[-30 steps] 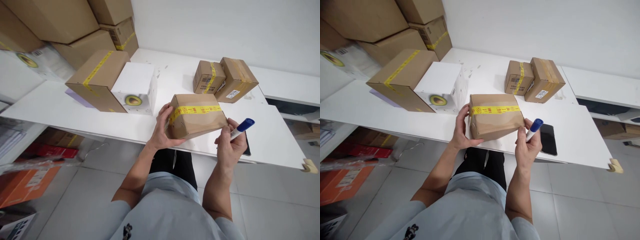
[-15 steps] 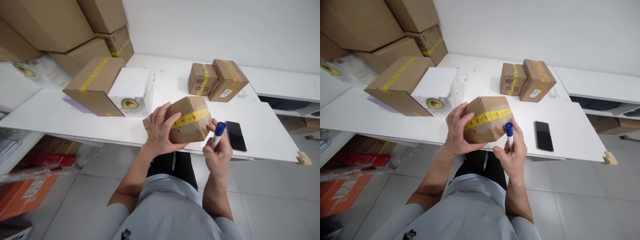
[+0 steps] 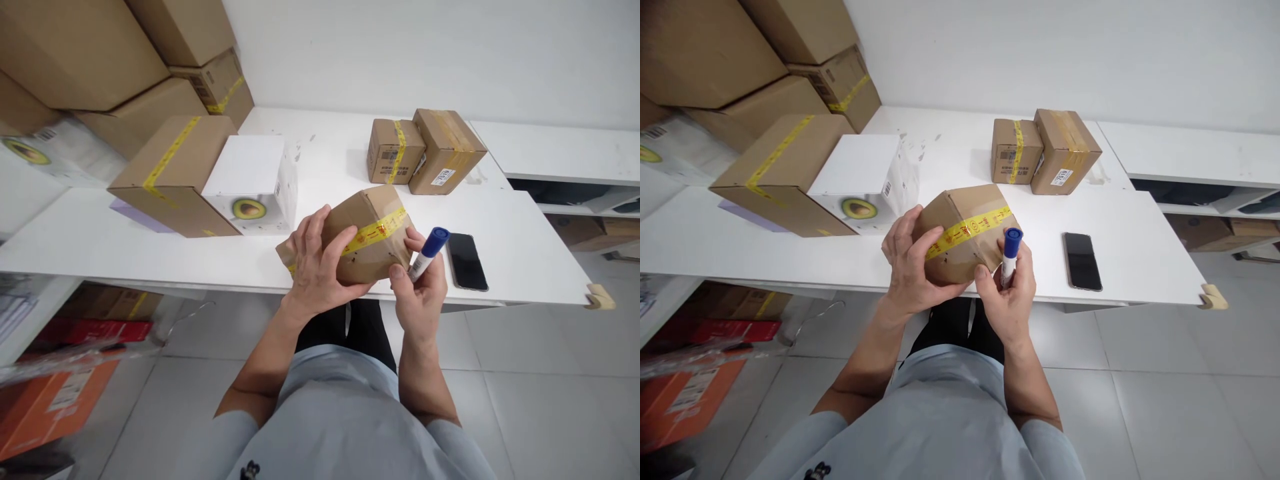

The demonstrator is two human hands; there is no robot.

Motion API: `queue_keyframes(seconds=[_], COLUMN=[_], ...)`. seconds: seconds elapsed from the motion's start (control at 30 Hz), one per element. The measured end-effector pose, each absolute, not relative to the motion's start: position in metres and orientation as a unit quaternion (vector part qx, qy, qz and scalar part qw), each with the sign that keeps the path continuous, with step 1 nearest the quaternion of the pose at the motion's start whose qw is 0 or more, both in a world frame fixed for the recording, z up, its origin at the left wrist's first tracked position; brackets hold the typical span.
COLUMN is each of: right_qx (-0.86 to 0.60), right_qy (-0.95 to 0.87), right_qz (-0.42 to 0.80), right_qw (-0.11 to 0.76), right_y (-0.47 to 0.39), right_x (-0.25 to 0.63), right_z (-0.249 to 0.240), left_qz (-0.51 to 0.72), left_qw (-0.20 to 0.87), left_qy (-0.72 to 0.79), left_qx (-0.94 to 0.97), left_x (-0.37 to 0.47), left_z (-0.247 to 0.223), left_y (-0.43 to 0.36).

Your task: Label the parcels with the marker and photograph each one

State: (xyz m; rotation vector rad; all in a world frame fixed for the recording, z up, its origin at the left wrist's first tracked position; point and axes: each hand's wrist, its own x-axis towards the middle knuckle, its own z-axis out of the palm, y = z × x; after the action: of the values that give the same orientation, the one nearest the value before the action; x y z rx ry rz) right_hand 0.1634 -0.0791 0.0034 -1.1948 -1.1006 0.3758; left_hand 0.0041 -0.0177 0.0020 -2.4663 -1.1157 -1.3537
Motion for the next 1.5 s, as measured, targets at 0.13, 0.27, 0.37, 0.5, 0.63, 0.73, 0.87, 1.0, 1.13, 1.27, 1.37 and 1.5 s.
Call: queue_keyframes(seconds=[0.13,0.27,0.37,0.5,0.63,0.73,0.87,1.0,1.13,1.27,1.37,1.5], right_qx=[-0.573,-0.601,-0.603,-0.572,-0.524,-0.515,-0.503,-0.498,-0.522,-0.495,-0.501,-0.528], right_qy=[-0.451,-0.425,-0.399,-0.331,-0.282,-0.273,-0.268,-0.284,-0.253,-0.227,-0.236,-0.287], right_qz=[0.219,0.262,0.315,0.431,0.530,0.545,0.551,0.548,0.476,0.357,0.268,0.199], right_qw=[0.648,0.625,0.615,0.614,0.604,0.603,0.609,0.610,0.661,0.759,0.789,0.774], right_y=[-0.079,-0.079,-0.074,-0.059,-0.044,-0.037,-0.032,-0.028,-0.030,-0.041,-0.051,-0.062], right_x=[0.169,0.176,0.180,0.189,0.198,0.201,0.200,0.199,0.207,0.226,0.234,0.228], right_z=[0.004,-0.005,-0.017,-0.030,-0.033,-0.032,-0.033,-0.035,-0.032,-0.020,-0.012,-0.006], left_qz=[-0.358,-0.245,-0.198,-0.155,-0.141,-0.141,-0.145,-0.148,-0.143,-0.134,-0.132,-0.125], left_qw=[0.054,0.028,0.014,-0.002,-0.002,-0.006,-0.012,-0.027,-0.017,-0.013,-0.013,-0.006], left_qy=[-0.350,-0.339,-0.338,-0.337,-0.331,-0.300,-0.297,-0.310,-0.325,-0.335,-0.335,-0.337], left_qx=[-0.864,-0.908,-0.920,-0.929,-0.933,-0.943,-0.944,-0.939,-0.935,-0.933,-0.933,-0.933], left_x=[0.001,0.002,0.007,0.014,0.016,0.016,0.019,0.023,0.026,0.028,0.029,0.031], left_z=[0.020,0.035,0.035,0.028,0.023,0.022,0.021,0.020,0.020,0.021,0.022,0.024], left_y=[-0.012,-0.004,0.002,0.009,0.011,0.009,0.009,0.013,0.016,0.016,0.016,0.018])
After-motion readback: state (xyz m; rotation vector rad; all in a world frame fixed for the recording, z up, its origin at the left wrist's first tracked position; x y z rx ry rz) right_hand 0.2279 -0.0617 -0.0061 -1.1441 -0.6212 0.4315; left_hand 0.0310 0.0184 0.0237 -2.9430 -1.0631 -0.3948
